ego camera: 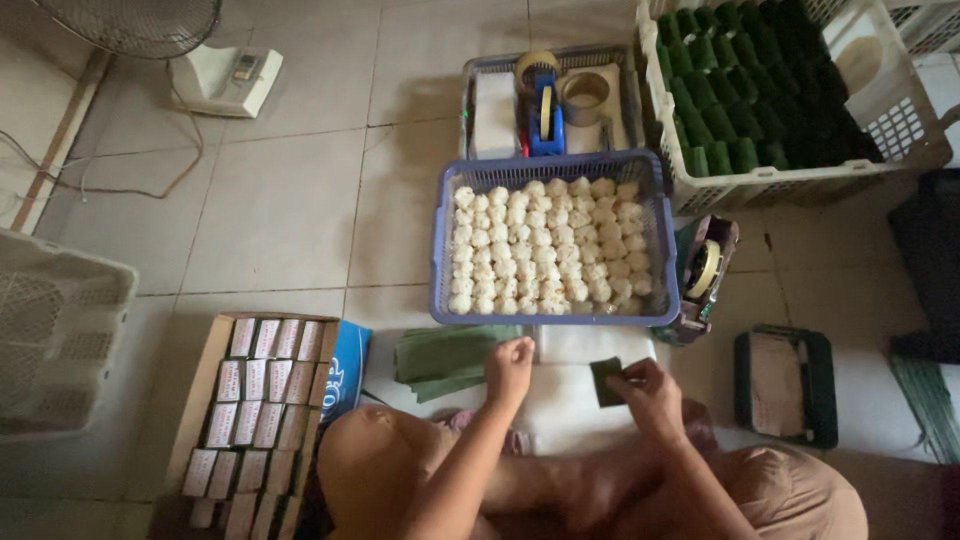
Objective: The person sits on the floor wrapping rice cakes in cut banana leaf pieces and placing the wrapped cakes into a cardboard box. They also open small plastic bags and put rice cakes into the bags, taking the cakes from a blue tray.
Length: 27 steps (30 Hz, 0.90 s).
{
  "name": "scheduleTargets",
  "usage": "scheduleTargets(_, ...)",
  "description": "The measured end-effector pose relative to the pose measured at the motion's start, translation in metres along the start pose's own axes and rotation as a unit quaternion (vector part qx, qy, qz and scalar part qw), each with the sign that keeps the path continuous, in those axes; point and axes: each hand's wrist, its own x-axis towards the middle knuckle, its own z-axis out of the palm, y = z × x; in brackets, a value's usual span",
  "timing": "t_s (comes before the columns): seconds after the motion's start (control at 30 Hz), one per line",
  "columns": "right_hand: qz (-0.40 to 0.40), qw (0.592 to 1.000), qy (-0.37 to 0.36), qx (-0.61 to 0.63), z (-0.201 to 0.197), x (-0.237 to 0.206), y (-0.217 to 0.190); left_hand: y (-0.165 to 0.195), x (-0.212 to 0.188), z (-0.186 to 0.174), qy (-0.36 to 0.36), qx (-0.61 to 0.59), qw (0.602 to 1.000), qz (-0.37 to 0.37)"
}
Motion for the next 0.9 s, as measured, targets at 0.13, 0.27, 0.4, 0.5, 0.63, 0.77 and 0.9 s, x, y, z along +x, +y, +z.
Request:
scheduleTargets(0.13,0.006,0.997,0.009,0.071,0.001,0.036,0.005,0.024,0.023,0.022,-0.051,0.152,0.985,-0.065)
scheduleTargets(0.27,-0.034,0.992,-0.026,0.12,0.024,0.055,0.004,0.036,0.024,0.037,-0.076,0.23,0.965,-0.1)
scheduleTargets(0.4,0.003,0.994,-0.037,0.103,0.036,0.06,0.002,0.024,0.025,0.04,0.007,0.131,0.988,-0.076)
scheduleTargets(0.5,-0.003,0.996,-0.033,0.078,0.038,0.061,0.0,0.017,0.028,0.037,0.015,0.209,0.973,-0.093)
scheduleTargets(0.63,-0.064,0.996,0.013,-0.067,0.041,0.058,-0.005,0.019,0.022,0.031,-0.018,0.186,0.98,-0.064)
scheduleTargets(0.77,-0.128,0.987,0.048,-0.084,0.047,0.059,-0.008,0.037,0.0,0.018,0.004,0.141,0.989,0.052)
scheduleTargets(0.9,-0.111,0.985,0.066,-0.119,0.052,0.064,-0.015,0.056,-0.029,-0.002,0.016,0.114,0.989,0.096)
